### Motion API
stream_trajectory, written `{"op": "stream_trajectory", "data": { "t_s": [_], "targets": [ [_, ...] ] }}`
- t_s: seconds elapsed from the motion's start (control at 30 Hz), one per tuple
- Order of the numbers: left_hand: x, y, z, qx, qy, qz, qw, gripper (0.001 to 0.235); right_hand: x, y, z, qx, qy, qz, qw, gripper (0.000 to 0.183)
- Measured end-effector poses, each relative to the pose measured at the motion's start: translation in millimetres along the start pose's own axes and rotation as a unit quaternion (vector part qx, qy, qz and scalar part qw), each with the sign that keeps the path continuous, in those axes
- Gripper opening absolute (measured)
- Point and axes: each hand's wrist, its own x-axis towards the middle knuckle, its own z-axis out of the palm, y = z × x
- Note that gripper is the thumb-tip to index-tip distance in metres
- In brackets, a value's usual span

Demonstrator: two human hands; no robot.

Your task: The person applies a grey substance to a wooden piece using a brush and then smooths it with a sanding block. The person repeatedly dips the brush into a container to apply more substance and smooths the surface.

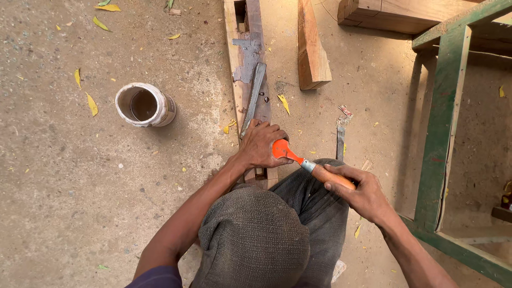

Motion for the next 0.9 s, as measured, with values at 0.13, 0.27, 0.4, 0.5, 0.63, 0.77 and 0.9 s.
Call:
{"op": "stream_trajectory", "data": {
  "t_s": [0.13, 0.27, 0.4, 0.5, 0.63, 0.77, 0.9],
  "targets": [
    [72.3, -42.5, -2.0, 0.034, -0.064, 0.003, 0.997, 0.081, 47.2, -14.9, -17.9, 0.036, 0.020, 0.095, 0.995, 0.047],
    [140.0, -67.1, -31.7, 0.008, 0.014, 0.042, 0.999, 0.072, 84.1, -45.1, -36.6, 0.094, 0.061, 0.112, 0.987, 0.044],
    [78.3, -30.5, -26.8, -0.001, 0.032, 0.056, 0.998, 0.069, 45.4, -47.3, -24.2, 0.030, 0.018, 0.114, 0.993, 0.046],
    [19.6, -0.8, 0.3, -0.030, 0.003, -0.004, 1.000, 0.060, 5.9, -30.7, -9.9, -0.011, 0.001, 0.027, 1.000, 0.044],
    [32.2, -14.2, 12.1, -0.042, 0.018, 0.002, 0.999, 0.071, 17.0, -24.7, -21.2, -0.016, 0.002, 0.042, 0.999, 0.043],
    [107.6, -53.1, -20.1, -0.028, 0.049, 0.039, 0.998, 0.078, 74.0, -49.8, -44.1, 0.040, 0.025, 0.120, 0.992, 0.043],
    [119.0, -44.8, -31.8, -0.018, 0.030, 0.015, 0.999, 0.072, 81.3, -58.0, -54.3, 0.048, 0.018, 0.117, 0.992, 0.044]
  ]
}}
